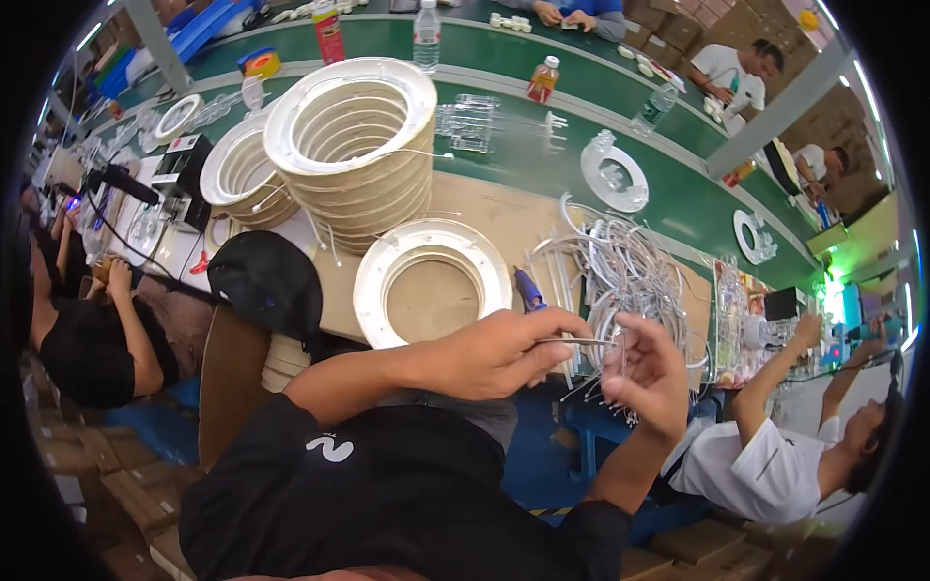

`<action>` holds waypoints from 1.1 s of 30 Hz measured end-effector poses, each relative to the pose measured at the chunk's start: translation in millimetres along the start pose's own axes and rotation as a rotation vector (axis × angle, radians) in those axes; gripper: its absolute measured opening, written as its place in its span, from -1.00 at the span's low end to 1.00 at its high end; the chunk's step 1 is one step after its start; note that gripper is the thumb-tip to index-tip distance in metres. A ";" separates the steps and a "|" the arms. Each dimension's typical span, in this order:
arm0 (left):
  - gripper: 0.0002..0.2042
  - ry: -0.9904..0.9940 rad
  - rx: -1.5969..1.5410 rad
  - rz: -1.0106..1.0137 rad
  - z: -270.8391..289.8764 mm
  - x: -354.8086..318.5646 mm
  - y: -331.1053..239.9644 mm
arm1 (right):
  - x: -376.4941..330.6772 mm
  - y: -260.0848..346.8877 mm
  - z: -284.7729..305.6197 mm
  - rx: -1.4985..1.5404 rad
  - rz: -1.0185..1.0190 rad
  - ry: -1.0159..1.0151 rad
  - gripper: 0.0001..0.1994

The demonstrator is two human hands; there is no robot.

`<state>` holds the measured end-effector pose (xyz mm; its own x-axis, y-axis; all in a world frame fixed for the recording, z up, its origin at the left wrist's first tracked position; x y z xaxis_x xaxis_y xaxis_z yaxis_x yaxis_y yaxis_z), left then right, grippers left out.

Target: Assembling lamp components by applying hot glue to circular frames and attaching electrical wires.

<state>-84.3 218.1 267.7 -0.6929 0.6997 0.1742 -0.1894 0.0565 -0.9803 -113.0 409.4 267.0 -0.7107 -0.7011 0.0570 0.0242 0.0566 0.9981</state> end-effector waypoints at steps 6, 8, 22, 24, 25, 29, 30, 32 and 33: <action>-0.83 -0.192 0.203 -0.378 30.0 -56.7 -5.9 | -10.2 26.0 -87.2 -0.439 0.060 0.533 -0.36; -0.86 -0.104 -0.012 -0.484 22.8 -64.0 4.1 | -1.4 42.6 -133.1 -0.534 0.204 0.775 -0.40; -0.84 0.154 -1.102 -0.200 -73.3 -114.7 109.7 | 26.2 -48.7 -148.4 -0.334 -0.046 0.327 -0.59; -0.80 0.166 -0.987 -0.164 -77.3 -119.5 113.5 | 23.1 -46.8 -153.4 -0.474 0.087 0.289 -0.63; -0.75 0.174 -0.858 -0.136 -78.8 -122.4 114.0 | 20.1 -38.6 -158.2 -0.620 0.232 0.261 -0.67; -0.49 0.198 -0.560 -0.038 -64.6 -137.4 100.3 | 4.6 -34.3 -138.2 -0.497 0.337 0.140 -0.77; -0.30 0.233 -0.971 0.080 -72.5 -153.0 107.6 | 1.9 -30.7 -130.3 -0.469 0.265 0.061 -0.79; -0.20 0.320 -1.016 0.085 -56.1 -173.0 103.6 | -5.5 -29.2 -110.9 -0.543 0.167 0.004 -0.78; -0.14 0.358 -1.006 0.080 -48.3 -185.3 102.3 | -8.0 -29.7 -102.3 -0.604 0.054 -0.017 -0.77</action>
<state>58.3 128.7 130.6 -0.4020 0.8866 0.2286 0.6219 0.4476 -0.6425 -36.1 340.6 239.3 -0.7081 -0.6971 0.1127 0.4519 -0.3248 0.8308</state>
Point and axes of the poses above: each hand's wrist, its own x-axis towards the middle knuckle, its own z-axis out of the back of the hand, y = z × x, the point moved 7 cm from there along x, towards the middle knuckle, and after that the axes turned 15 degrees about y, right-handed, at the moved point
